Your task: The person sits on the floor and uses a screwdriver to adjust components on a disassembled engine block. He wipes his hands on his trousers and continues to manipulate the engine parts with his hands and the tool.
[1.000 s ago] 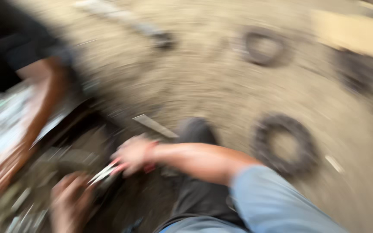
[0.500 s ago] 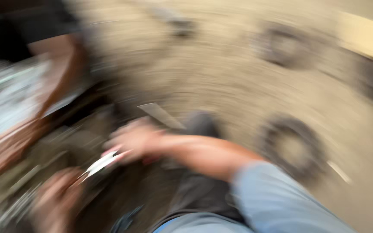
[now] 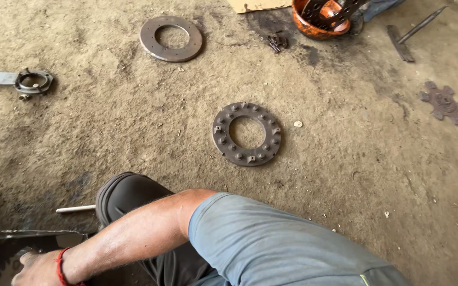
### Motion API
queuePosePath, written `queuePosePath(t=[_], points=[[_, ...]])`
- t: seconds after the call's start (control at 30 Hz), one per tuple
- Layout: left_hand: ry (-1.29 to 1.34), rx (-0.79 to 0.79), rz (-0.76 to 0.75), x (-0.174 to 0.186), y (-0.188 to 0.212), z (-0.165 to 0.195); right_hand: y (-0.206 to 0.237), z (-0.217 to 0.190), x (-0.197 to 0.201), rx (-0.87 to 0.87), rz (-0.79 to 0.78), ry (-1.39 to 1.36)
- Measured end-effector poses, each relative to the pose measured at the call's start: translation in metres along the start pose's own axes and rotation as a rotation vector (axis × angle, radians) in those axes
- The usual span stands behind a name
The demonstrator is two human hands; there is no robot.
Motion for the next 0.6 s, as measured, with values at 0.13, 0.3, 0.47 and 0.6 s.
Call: queuePosePath(t=[0.13,0.3,0.47,0.6], points=[[0.025,-0.031,-0.007,0.059,0.001,0.01,-0.001,-0.022,0.013,0.132,0.121,-0.089],[0.056,0.097,0.008,0.132,0.05,-0.147,-0.01,-0.024,0.015,0.118,-0.069,-0.38],[0.188,0.315,0.171,0.15,0.103,-0.292,-0.026,-0.032,0.059,0.15,0.086,-0.212],[0.236,0.494,0.157,0.154,0.13,-0.31,-0.036,-0.038,0.063,0.07,0.06,-0.27]])
Point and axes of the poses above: each hand's wrist, its own y-axis away from the middle knuckle, its own x-axis out of the back of the hand, z = x × y, the point moved 10 cm from there along -y, towards the middle knuckle, and after that the axes turned 15 degrees about x, right-handed, at the moved point
